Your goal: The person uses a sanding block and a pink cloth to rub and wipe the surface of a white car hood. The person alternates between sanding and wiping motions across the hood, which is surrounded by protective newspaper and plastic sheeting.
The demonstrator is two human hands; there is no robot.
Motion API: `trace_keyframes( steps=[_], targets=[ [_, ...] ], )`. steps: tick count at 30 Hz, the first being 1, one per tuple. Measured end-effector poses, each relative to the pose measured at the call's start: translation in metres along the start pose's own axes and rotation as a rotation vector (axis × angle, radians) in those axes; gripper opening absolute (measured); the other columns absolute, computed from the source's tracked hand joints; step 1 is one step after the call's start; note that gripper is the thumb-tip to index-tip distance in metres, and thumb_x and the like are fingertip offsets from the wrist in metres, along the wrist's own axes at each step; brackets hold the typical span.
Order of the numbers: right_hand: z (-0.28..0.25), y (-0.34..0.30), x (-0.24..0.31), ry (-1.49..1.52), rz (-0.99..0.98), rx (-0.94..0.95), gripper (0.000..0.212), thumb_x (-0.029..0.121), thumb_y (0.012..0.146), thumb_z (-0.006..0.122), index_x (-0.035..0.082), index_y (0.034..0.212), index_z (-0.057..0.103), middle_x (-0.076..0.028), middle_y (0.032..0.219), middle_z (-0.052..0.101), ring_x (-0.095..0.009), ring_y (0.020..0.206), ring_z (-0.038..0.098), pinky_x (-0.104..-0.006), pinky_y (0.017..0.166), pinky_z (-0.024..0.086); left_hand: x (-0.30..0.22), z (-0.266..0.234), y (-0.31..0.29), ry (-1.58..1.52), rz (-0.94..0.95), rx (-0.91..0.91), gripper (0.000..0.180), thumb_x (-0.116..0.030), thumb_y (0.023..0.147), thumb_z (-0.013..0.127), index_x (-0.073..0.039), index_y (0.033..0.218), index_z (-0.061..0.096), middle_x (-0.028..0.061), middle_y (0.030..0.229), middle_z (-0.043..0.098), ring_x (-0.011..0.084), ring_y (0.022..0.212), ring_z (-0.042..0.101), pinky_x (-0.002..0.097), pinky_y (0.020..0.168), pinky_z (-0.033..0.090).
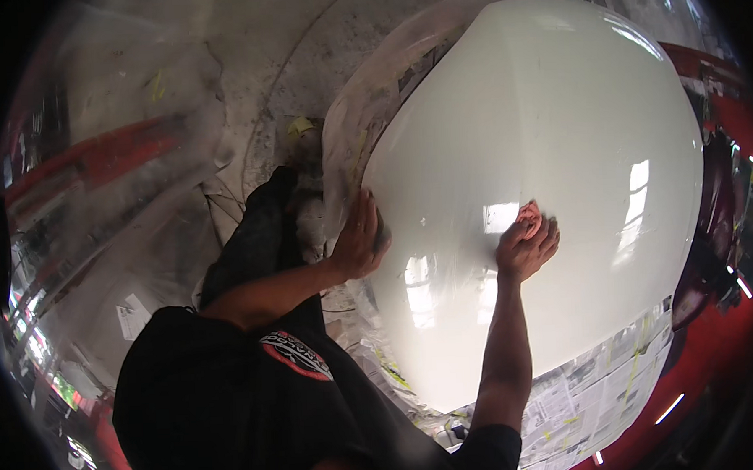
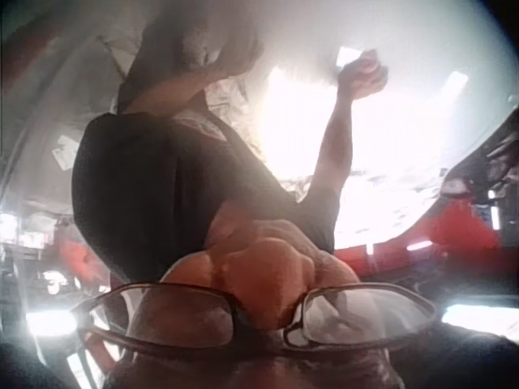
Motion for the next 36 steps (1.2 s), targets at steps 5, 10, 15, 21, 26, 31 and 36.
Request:
trace_keyframes(
  steps=[5, 10, 15, 21, 26, 31, 36],
  targets=[
    [0.003, 0.009, 0.015, 0.031, 0.013, 0.026, 0.045, 0.031, 0.097, 0.052, 0.0, 0.129, 0.057, -0.023, 0.136, 0.056, -0.042, 0.129, 0.05, -0.0545, 0.107, 0.04, 0.031, -0.015, 0.197, 0.168, 0.001, -0.182, 0.07, -0.034, 0.104, 0.048, 0.018, 0.146, 0.027, 0.0449, 0.149, 0.03, 0.0562, 0.141, 0.033, 0.0622, 0.116, 0.031],
    [0.004, 0.0, -0.007, 0.015, 0.022, 0.018, 0.047, 0.033, 0.097, 0.051, 0.0, 0.131, 0.056, -0.022, 0.141, 0.053, -0.042, 0.131, 0.047, -0.0566, 0.107, 0.038, 0.025, 0.001, 0.063, 0.071, -0.014, -0.054, 0.075, -0.032, 0.103, 0.051, 0.018, 0.15, 0.02, 0.0415, 0.155, 0.024, 0.0569, 0.144, 0.027, 0.0587, 0.122, 0.021],
    [0.004, 0.002, -0.009, 0.003, 0.002, 0.016, 0.046, 0.03, 0.097, 0.054, 0.001, 0.132, 0.055, -0.022, 0.142, 0.052, -0.044, 0.132, 0.046, -0.0573, 0.108, 0.038, 0.011, -0.005, 0.101, 0.164, -0.018, -0.06, 0.077, -0.036, 0.103, 0.052, 0.019, 0.149, 0.024, 0.0421, 0.155, 0.026, 0.0572, 0.144, 0.027, 0.0593, 0.122, 0.022],
    [0.006, 0.01, 0.011, 0.04, 0.012, 0.017, 0.043, 0.029, 0.096, 0.054, 0.001, 0.128, 0.058, -0.023, 0.138, 0.054, -0.045, 0.131, 0.047, -0.0585, 0.109, 0.037, 0.031, 0.009, 0.228, 0.16, 0.072, -0.06, 0.076, -0.036, 0.103, 0.051, 0.015, 0.151, 0.023, 0.0421, 0.153, 0.027, 0.0527, 0.147, 0.025, 0.0604, 0.122, 0.021],
    [0.003, 0.001, -0.009, 0.028, 0.074, 0.022, 0.046, 0.031, 0.095, 0.054, 0.001, 0.13, 0.057, -0.023, 0.141, 0.053, -0.046, 0.133, 0.044, -0.0602, 0.111, 0.035, 0.011, 0.001, 0.083, 0.112, 0.092, 0.003, 0.08, -0.035, 0.103, 0.051, 0.012, 0.155, 0.014, 0.0366, 0.161, 0.017, 0.0512, 0.15, 0.02, 0.0599, 0.123, 0.017],
    [0.006, 0.017, 0.009, 0.094, 0.049, 0.082, 0.048, 0.032, 0.095, 0.055, 0.002, 0.132, 0.056, -0.024, 0.143, 0.051, -0.047, 0.134, 0.042, -0.0609, 0.112, 0.034, 0.039, 0.02, 0.303, 0.318, 0.045, -0.17, 0.081, -0.041, 0.103, 0.05, 0.017, 0.151, 0.022, 0.0429, 0.154, 0.027, 0.0534, 0.144, 0.03, 0.0542, 0.121, 0.027],
    [0.008, 0.01, -0.004, 0.031, 0.04, 0.043, 0.049, 0.031, 0.095, 0.056, 0.001, 0.133, 0.055, -0.023, 0.144, 0.05, -0.048, 0.134, 0.042, -0.061, 0.112, 0.034, 0.024, 0.022, 0.275, 0.197, 0.146, 0.033, 0.078, -0.041, 0.104, 0.048, 0.017, 0.151, 0.022, 0.0391, 0.158, 0.023, 0.0512, 0.149, 0.023, 0.054, 0.124, 0.022]
  ],
)
Point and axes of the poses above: each hand's wrist, its own y-axis towards the middle knuckle, its own z-axis out of the palm, x = y × z, the point moved 7 cm from there along y, towards the middle knuckle
